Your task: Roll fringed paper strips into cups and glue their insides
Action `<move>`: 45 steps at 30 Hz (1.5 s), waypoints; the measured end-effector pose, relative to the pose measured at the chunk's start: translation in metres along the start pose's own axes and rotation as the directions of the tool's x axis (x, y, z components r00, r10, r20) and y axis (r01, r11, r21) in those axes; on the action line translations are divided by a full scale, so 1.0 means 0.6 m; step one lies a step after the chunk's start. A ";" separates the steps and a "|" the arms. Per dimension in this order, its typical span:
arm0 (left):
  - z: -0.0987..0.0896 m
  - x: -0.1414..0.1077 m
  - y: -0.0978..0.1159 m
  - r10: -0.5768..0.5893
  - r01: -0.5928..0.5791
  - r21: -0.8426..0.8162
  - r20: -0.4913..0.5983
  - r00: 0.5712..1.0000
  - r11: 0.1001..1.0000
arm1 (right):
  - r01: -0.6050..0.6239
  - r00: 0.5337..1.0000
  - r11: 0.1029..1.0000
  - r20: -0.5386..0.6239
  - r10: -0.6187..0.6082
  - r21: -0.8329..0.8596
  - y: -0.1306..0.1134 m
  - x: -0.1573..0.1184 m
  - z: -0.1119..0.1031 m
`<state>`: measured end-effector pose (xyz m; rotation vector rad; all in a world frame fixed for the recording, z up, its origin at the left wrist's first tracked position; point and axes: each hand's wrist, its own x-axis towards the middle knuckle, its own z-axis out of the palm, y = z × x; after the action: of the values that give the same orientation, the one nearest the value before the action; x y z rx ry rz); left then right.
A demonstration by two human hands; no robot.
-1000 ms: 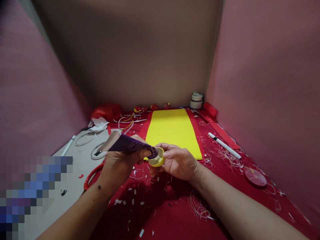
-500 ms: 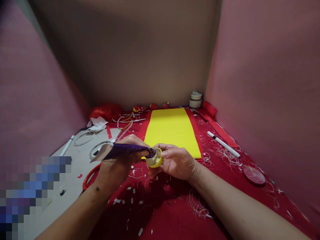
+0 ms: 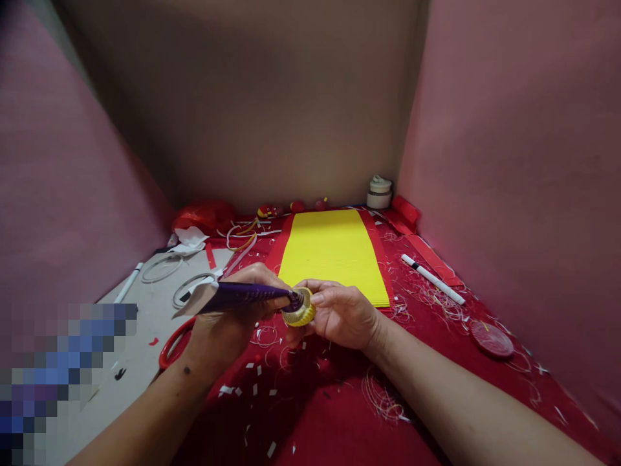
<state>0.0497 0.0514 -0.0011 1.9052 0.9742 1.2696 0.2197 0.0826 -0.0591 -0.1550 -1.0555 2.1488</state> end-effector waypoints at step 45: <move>-0.009 0.013 0.001 0.044 -0.034 0.105 -0.087 0.995 0.994 | -0.007 0.999 0.998 -0.054 0.003 -0.068 0.003 0.003 0.004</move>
<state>0.0470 0.0583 0.0049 1.9685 1.0717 1.3611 0.2164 0.0818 -0.0583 -0.2465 -1.0984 2.1020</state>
